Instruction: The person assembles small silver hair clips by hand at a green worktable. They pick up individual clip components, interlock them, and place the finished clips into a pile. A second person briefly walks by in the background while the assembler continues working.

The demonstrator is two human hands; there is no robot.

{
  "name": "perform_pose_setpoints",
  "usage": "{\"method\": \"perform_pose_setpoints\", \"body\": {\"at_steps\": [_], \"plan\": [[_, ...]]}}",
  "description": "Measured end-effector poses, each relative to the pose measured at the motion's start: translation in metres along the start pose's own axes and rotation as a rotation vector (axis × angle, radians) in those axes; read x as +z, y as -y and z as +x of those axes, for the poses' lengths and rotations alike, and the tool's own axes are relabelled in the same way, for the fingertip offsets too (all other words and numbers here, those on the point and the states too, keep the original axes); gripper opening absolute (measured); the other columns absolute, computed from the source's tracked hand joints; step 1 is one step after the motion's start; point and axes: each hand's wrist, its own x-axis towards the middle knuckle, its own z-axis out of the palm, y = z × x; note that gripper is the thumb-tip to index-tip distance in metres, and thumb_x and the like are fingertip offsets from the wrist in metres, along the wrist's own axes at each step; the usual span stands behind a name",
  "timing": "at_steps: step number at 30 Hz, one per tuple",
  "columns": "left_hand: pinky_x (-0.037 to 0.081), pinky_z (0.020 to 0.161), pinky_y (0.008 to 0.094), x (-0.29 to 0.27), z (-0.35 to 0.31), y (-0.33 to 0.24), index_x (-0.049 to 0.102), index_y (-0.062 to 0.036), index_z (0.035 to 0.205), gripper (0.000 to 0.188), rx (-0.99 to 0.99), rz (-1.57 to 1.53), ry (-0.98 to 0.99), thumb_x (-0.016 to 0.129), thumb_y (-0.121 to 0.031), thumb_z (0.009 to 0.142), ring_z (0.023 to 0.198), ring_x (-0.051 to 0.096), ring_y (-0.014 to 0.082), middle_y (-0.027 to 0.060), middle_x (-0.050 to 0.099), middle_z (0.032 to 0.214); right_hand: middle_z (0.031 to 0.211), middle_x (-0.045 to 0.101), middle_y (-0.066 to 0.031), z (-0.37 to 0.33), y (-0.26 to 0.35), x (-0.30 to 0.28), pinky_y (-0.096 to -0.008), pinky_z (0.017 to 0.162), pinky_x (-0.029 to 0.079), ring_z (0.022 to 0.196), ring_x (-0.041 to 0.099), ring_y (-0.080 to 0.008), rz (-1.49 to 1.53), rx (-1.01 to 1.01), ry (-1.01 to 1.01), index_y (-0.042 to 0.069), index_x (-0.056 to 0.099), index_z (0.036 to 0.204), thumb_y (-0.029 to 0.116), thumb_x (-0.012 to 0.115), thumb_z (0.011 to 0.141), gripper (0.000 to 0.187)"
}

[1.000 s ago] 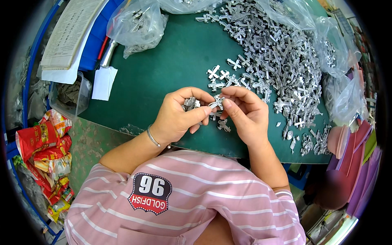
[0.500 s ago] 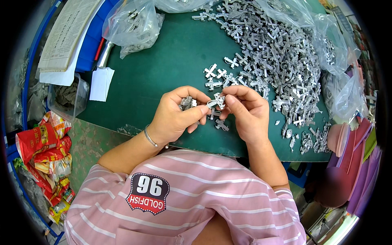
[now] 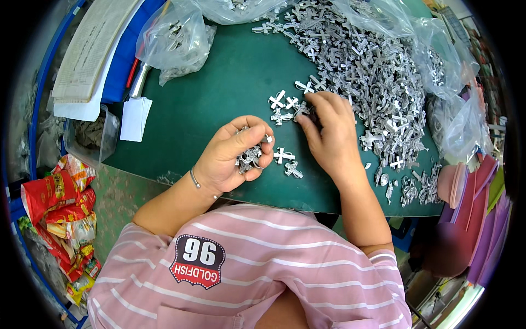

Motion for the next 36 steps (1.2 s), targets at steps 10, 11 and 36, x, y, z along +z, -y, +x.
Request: {"method": "perform_pose_setpoints", "body": {"at_steps": [10, 11, 36], "plan": [[0.043, 0.038, 0.0187, 0.022, 0.011, 0.006, 0.056, 0.0009, 0.098, 0.016, 0.06, 0.412, -0.191, 0.059, -0.011, 0.089, 0.064, 0.059, 0.0123, 0.0093, 0.06, 0.08, 0.086, 0.066, -0.0085, -0.009, 0.002, -0.007, -0.0204, 0.058, 0.048, 0.071, 0.062, -0.0099, 1.038, 0.607, 0.118, -0.003, 0.06, 0.107, 0.008, 0.062, 0.088, 0.022], [0.043, 0.038, 0.0187, 0.023, 0.011, 0.007, 0.056, 0.0008, 0.098, 0.016, 0.062, 0.412, -0.191, 0.059, -0.012, 0.089, 0.064, 0.059, 0.0124, 0.0094, 0.06, 0.08, 0.086, 0.066, -0.0089, -0.009, 0.003, -0.008, -0.0206, 0.058, 0.048, 0.071, 0.062, -0.0104, 1.086, 0.633, 0.137, -0.004, 0.06, 0.107, 0.008, 0.061, 0.088, 0.022], [0.042, 0.04, 0.021, -0.004, 0.013, -0.002, 0.055, -0.0069, 0.096, 0.018, 0.185, -0.075, 0.015, 0.049, -0.024, 0.095, 0.069, 0.052, 0.0152, 0.0062, 0.052, 0.083, 0.089, 0.058, -0.0057, -0.003, 0.007, 0.017, -0.0364, 0.069, 0.042, 0.08, 0.054, -0.0251, 0.03, -0.152, 0.144, 0.006, 0.063, 0.091, 0.007, 0.071, 0.069, 0.024]]}}
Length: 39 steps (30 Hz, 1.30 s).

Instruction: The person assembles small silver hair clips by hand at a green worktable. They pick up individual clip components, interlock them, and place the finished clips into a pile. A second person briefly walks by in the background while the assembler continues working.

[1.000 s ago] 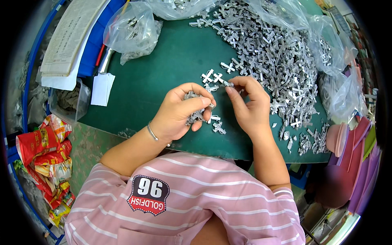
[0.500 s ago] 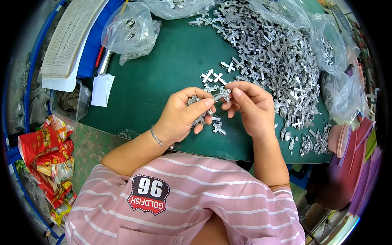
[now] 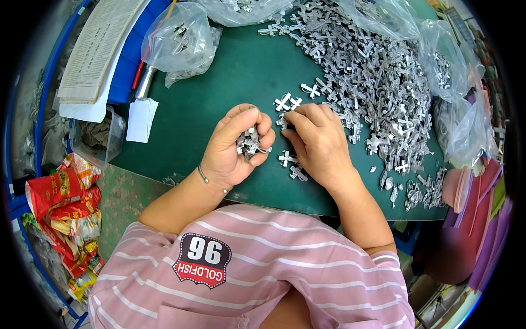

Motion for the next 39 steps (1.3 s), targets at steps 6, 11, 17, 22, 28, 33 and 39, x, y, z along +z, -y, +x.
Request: {"method": "perform_pose_setpoints", "body": {"at_steps": [6, 11, 17, 22, 28, 33, 39], "plan": [[0.043, 0.041, 0.022, 0.012, -0.001, 0.0, 0.055, -0.006, 0.09, 0.013, -0.009, 0.11, -0.116, 0.057, -0.018, 0.091, 0.068, 0.059, 0.0159, 0.0067, 0.058, 0.082, 0.088, 0.058, -0.0059, -0.003, -0.003, -0.004, -0.0365, 0.068, 0.042, 0.08, 0.055, -0.0247, -0.002, -0.022, -0.08, 0.005, 0.062, 0.088, 0.004, 0.068, 0.071, 0.018], [0.04, 0.039, 0.0201, 0.006, -0.001, 0.002, 0.054, -0.0068, 0.094, 0.019, 0.026, 0.104, -0.023, 0.049, -0.025, 0.096, 0.068, 0.052, 0.0153, 0.0074, 0.053, 0.083, 0.092, 0.057, -0.0061, 0.002, 0.004, -0.001, -0.038, 0.073, 0.041, 0.086, 0.053, -0.0263, 0.019, 0.049, -0.019, 0.005, 0.063, 0.089, 0.004, 0.069, 0.071, 0.019], [0.042, 0.041, 0.0219, 0.013, -0.001, 0.001, 0.054, -0.0066, 0.089, 0.018, 0.016, 0.139, -0.112, 0.055, -0.024, 0.094, 0.066, 0.058, 0.0153, 0.0065, 0.057, 0.079, 0.095, 0.056, -0.0052, 0.0, 0.007, -0.003, -0.0403, 0.076, 0.039, 0.092, 0.052, -0.0264, 0.003, 0.053, 0.043, 0.006, 0.062, 0.088, 0.005, 0.07, 0.069, 0.02], [0.041, 0.039, 0.0219, 0.009, -0.001, 0.002, 0.054, -0.0062, 0.094, 0.018, 0.046, 0.105, -0.055, 0.054, -0.025, 0.094, 0.066, 0.057, 0.0152, 0.0065, 0.055, 0.079, 0.087, 0.057, -0.0059, -0.002, 0.006, -0.004, -0.0397, 0.072, 0.041, 0.084, 0.054, -0.0275, 0.061, 0.039, 0.004, 0.005, 0.061, 0.086, 0.002, 0.068, 0.071, 0.016], [0.041, 0.037, 0.021, 0.015, -0.002, 0.003, 0.053, -0.0037, 0.105, 0.02, 0.033, 0.298, -0.11, 0.055, -0.019, 0.093, 0.065, 0.058, 0.0141, 0.0068, 0.056, 0.082, 0.084, 0.066, -0.0081, -0.008, 0.008, -0.009, -0.0223, 0.059, 0.051, 0.07, 0.063, -0.011, 1.003, 0.583, -0.089, -0.003, 0.059, 0.095, 0.004, 0.065, 0.085, 0.013], [0.044, 0.037, 0.0219, 0.017, -0.004, 0.006, 0.054, -0.0023, 0.102, 0.019, -0.012, 0.428, -0.165, 0.06, -0.016, 0.09, 0.064, 0.06, 0.0152, 0.0102, 0.06, 0.084, 0.084, 0.067, -0.0109, -0.004, 0.003, -0.018, -0.0218, 0.056, 0.051, 0.069, 0.064, -0.0125, 1.302, 0.73, 0.024, -0.004, 0.059, 0.098, 0.004, 0.063, 0.086, 0.015], [0.044, 0.037, 0.0223, 0.016, -0.003, 0.007, 0.055, -0.0013, 0.101, 0.02, -0.012, 0.439, -0.133, 0.056, -0.02, 0.092, 0.065, 0.061, 0.0157, 0.0106, 0.06, 0.084, 0.079, 0.065, -0.0092, -0.005, 0.011, -0.017, -0.0254, 0.057, 0.05, 0.07, 0.063, -0.0155, 0.976, 0.385, -0.126, -0.002, 0.062, 0.089, 0.004, 0.067, 0.082, 0.01]]}}
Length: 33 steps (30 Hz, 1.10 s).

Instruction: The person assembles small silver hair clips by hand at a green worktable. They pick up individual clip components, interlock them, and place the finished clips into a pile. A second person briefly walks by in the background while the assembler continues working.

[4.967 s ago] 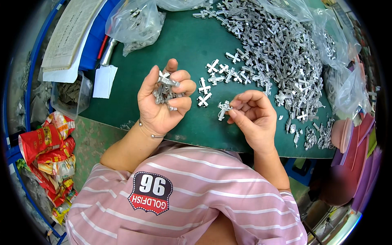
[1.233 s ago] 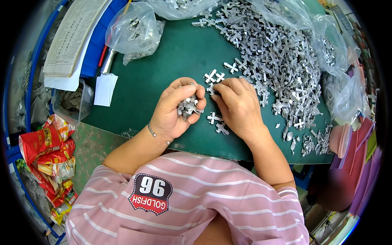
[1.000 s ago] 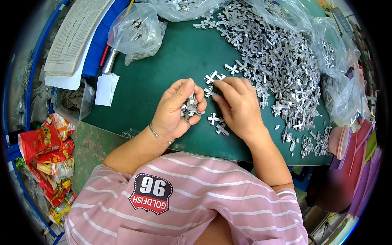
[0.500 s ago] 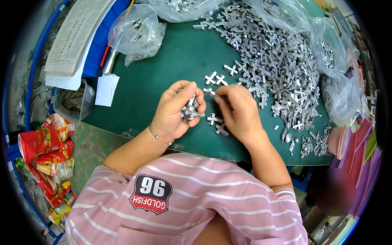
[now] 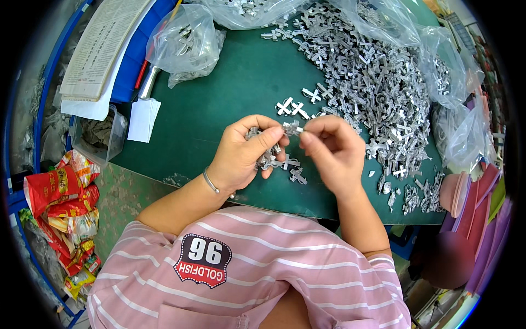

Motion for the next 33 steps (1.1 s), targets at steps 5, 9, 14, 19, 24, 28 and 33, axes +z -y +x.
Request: {"method": "perform_pose_setpoints", "body": {"at_steps": [5, 9, 14, 19, 24, 28, 33], "plan": [[0.044, 0.037, 0.0224, -0.003, 0.003, -0.006, 0.055, -0.0016, 0.104, 0.026, -0.157, -0.355, 0.071, 0.05, -0.025, 0.095, 0.068, 0.06, 0.0173, 0.0113, 0.058, 0.085, 0.081, 0.062, -0.0104, 0.003, 0.011, 0.001, -0.0335, 0.062, 0.048, 0.071, 0.06, -0.0255, -0.525, -0.436, 0.063, 0.002, 0.064, 0.079, 0.001, 0.07, 0.073, 0.009], [0.044, 0.037, 0.0222, -0.014, 0.004, 0.003, 0.055, -0.003, 0.103, 0.022, -0.03, -0.402, 0.184, 0.052, -0.023, 0.094, 0.072, 0.057, 0.0184, 0.0109, 0.055, 0.086, 0.086, 0.059, -0.0094, 0.023, -0.005, -0.009, -0.0373, 0.068, 0.044, 0.078, 0.055, -0.0284, -0.907, -0.395, -0.04, 0.003, 0.062, 0.09, 0.003, 0.069, 0.072, 0.019], [0.043, 0.036, 0.0223, -0.01, 0.002, -0.003, 0.054, -0.0057, 0.095, 0.011, -0.041, -0.315, 0.123, 0.052, -0.016, 0.093, 0.073, 0.056, 0.0186, 0.0099, 0.054, 0.085, 0.089, 0.059, -0.0077, 0.023, -0.013, -0.003, -0.0361, 0.071, 0.04, 0.079, 0.054, -0.0268, -1.13, -0.385, 0.052, 0.005, 0.062, 0.09, 0.006, 0.068, 0.072, 0.018], [0.043, 0.036, 0.0225, -0.01, 0.003, -0.001, 0.054, -0.0056, 0.096, 0.011, -0.042, -0.291, 0.083, 0.052, -0.016, 0.093, 0.071, 0.056, 0.0184, 0.009, 0.054, 0.084, 0.081, 0.059, -0.0072, 0.019, -0.017, -0.01, -0.0353, 0.067, 0.041, 0.075, 0.055, -0.0271, -1.105, -0.43, 0.023, 0.005, 0.062, 0.088, 0.004, 0.067, 0.073, 0.016], [0.042, 0.036, 0.0224, -0.005, 0.001, -0.003, 0.054, -0.0032, 0.101, 0.015, -0.051, -0.188, 0.026, 0.054, -0.015, 0.092, 0.069, 0.057, 0.0164, 0.0081, 0.055, 0.082, 0.075, 0.064, -0.0047, 0.014, -0.007, -0.006, -0.0261, 0.054, 0.046, 0.065, 0.06, -0.0148, -0.441, 0.026, -0.055, 0.0, 0.065, 0.092, 0.003, 0.065, 0.081, 0.011], [0.044, 0.038, 0.0213, 0.002, 0.0, -0.004, 0.055, 0.0001, 0.103, 0.021, -0.05, -0.093, 0.01, 0.062, -0.014, 0.088, 0.063, 0.061, 0.0124, 0.0066, 0.06, 0.079, 0.078, 0.066, -0.0055, 0.014, 0.004, -0.009, -0.0201, 0.053, 0.047, 0.064, 0.061, -0.0078, 0.137, 0.371, 0.019, -0.003, 0.065, 0.098, 0.007, 0.063, 0.087, 0.015], [0.043, 0.037, 0.0225, 0.002, -0.001, -0.001, 0.055, -0.0007, 0.099, 0.016, -0.033, -0.013, 0.013, 0.06, -0.012, 0.089, 0.062, 0.06, 0.0153, 0.0095, 0.06, 0.079, 0.08, 0.065, -0.0066, 0.012, 0.005, -0.007, -0.0195, 0.057, 0.05, 0.063, 0.062, -0.0095, 0.234, 0.383, 0.042, -0.004, 0.065, 0.099, 0.005, 0.062, 0.087, 0.015]]}}
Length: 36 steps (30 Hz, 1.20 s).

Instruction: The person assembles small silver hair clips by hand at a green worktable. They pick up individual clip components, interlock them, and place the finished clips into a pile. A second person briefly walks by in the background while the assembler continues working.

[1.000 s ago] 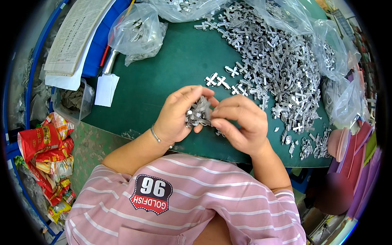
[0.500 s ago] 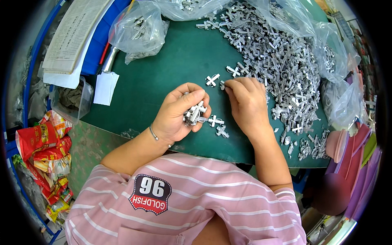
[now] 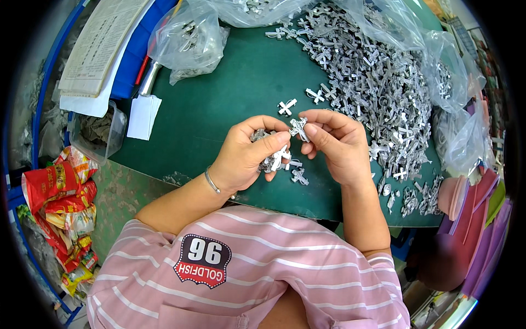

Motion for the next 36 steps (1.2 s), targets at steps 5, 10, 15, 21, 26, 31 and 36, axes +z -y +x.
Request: {"method": "perform_pose_setpoints", "body": {"at_steps": [5, 10, 15, 21, 26, 31, 36], "plan": [[0.045, 0.037, 0.0224, -0.002, 0.002, 0.001, 0.056, 0.0004, 0.1, 0.021, -0.021, -0.087, -0.004, 0.057, -0.019, 0.092, 0.063, 0.063, 0.015, 0.0091, 0.062, 0.081, 0.082, 0.065, -0.0081, -0.006, 0.0, 0.014, -0.0221, 0.059, 0.05, 0.066, 0.062, -0.012, -0.09, -0.147, -0.108, -0.003, 0.065, 0.098, 0.001, 0.064, 0.084, 0.014], [0.045, 0.038, 0.0226, -0.005, 0.003, -0.007, 0.057, -0.0028, 0.1, 0.025, -0.115, -0.387, 0.06, 0.052, -0.027, 0.094, 0.069, 0.064, 0.0182, 0.0094, 0.062, 0.087, 0.085, 0.062, -0.0128, 0.003, 0.011, 0.013, -0.0303, 0.061, 0.049, 0.072, 0.062, -0.0233, -0.744, -0.786, 0.087, 0.0, 0.065, 0.09, -0.005, 0.066, 0.074, 0.017], [0.043, 0.034, 0.0226, -0.015, 0.006, -0.002, 0.057, -0.0053, 0.097, 0.016, -0.004, -0.435, 0.112, 0.049, -0.019, 0.094, 0.071, 0.055, 0.0206, 0.0124, 0.054, 0.087, 0.087, 0.059, -0.0119, 0.038, 0.001, 0.0, -0.0375, 0.072, 0.046, 0.081, 0.056, -0.0298, -1.143, -0.79, -0.021, 0.002, 0.064, 0.091, -0.008, 0.061, 0.072, 0.022], [0.042, 0.035, 0.0225, -0.013, 0.005, -0.003, 0.056, -0.0046, 0.097, 0.013, 0.003, -0.365, 0.052, 0.051, -0.016, 0.092, 0.069, 0.057, 0.0201, 0.012, 0.055, 0.086, 0.081, 0.056, -0.0114, 0.038, -0.008, -0.006, -0.0377, 0.068, 0.046, 0.079, 0.055, -0.0319, -1.23, -0.678, -0.054, 0.001, 0.062, 0.085, -0.003, 0.059, 0.077, 0.009], [0.044, 0.037, 0.0223, -0.006, 0.001, -0.003, 0.054, -0.0029, 0.1, 0.015, 0.027, -0.15, -0.003, 0.056, -0.014, 0.09, 0.066, 0.059, 0.0174, 0.0106, 0.057, 0.085, 0.074, 0.062, -0.0026, 0.019, 0.004, -0.004, -0.0205, 0.054, 0.042, 0.064, 0.055, -0.0055, -0.391, -0.022, -0.027, -0.002, 0.065, 0.092, 0.011, 0.063, 0.087, 0.014], [0.045, 0.038, 0.0223, -0.001, 0.0, -0.003, 0.054, -0.0025, 0.101, 0.015, 0.023, -0.077, -0.048, 0.058, -0.012, 0.089, 0.065, 0.061, 0.0162, 0.0106, 0.06, 0.084, 0.076, 0.064, -0.0039, 0.006, 0.009, 0.0, -0.02, 0.053, 0.043, 0.064, 0.057, -0.0081, -0.174, 0.072, -0.009, -0.002, 0.065, 0.092, 0.012, 0.062, 0.088, 0.015], [0.045, 0.038, 0.0226, -0.004, -0.002, 0.0, 0.054, -0.0024, 0.103, 0.016, 0.024, -0.054, -0.043, 0.056, -0.012, 0.091, 0.066, 0.062, 0.0169, 0.0115, 0.061, 0.084, 0.077, 0.064, -0.0034, 0.002, 0.004, 0.002, -0.0197, 0.054, 0.045, 0.064, 0.058, -0.0072, -0.149, 0.066, -0.003, -0.002, 0.065, 0.092, 0.012, 0.062, 0.089, 0.015]]}}
